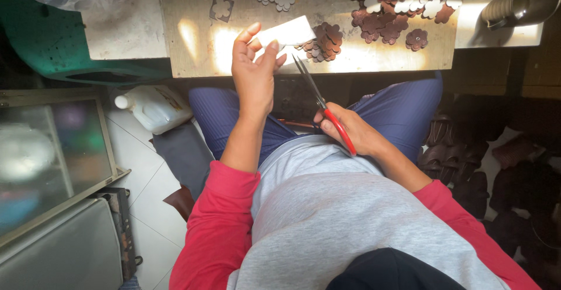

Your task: The person sits cross-legged on the floor and uses red-handled scissors to cut flower-shaped pieces from white paper. They repeatedly pick up paper sheets, cut along the outlines, and place the finished shapes onto a wooden board in front of them.

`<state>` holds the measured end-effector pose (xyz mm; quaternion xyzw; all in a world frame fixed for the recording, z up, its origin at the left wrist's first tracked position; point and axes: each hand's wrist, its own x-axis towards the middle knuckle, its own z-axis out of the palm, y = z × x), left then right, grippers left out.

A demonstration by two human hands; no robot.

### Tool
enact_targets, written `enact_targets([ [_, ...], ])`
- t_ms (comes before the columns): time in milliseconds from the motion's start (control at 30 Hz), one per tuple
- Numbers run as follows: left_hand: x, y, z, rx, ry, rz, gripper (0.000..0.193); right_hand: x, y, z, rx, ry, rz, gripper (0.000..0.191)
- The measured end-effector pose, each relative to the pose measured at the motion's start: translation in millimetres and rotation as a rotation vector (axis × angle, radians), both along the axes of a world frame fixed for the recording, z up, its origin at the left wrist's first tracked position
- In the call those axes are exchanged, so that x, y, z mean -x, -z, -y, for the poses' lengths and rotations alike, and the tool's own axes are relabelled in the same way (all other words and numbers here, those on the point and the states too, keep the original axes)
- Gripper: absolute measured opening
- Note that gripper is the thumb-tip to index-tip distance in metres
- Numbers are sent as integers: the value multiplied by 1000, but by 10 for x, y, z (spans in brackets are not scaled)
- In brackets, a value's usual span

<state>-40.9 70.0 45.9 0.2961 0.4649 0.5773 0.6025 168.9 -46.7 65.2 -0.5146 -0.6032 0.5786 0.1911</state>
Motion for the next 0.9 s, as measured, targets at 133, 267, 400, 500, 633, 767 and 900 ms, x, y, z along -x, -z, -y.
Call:
enact_targets([
  [133, -174, -128, 176, -77, 94, 91, 41, 55, -86, 1, 98, 86, -113, 49],
  [267, -318, -123, 315, -42, 125, 110, 34, 76, -133, -26, 31, 126, -208, 60],
  [400, -356, -110, 410, -18, 166, 95, 31, 59, -162, -50, 2, 144, -173, 67],
  [500, -341, -114, 439, -10, 174, 110, 31, 61, -169, -57, -19, 126, -135, 69],
  [633, -333, -116, 441, 0, 167, 113, 31, 85, -170, -54, 38, 152, -129, 68],
  [767, -328, -106, 454, -3, 167, 119, 31, 113, -179, -42, 97, 188, -117, 65],
  [900, -324, -74, 438, 13, 152, 112, 32, 115, -206, -37, 106, 208, -121, 62],
])
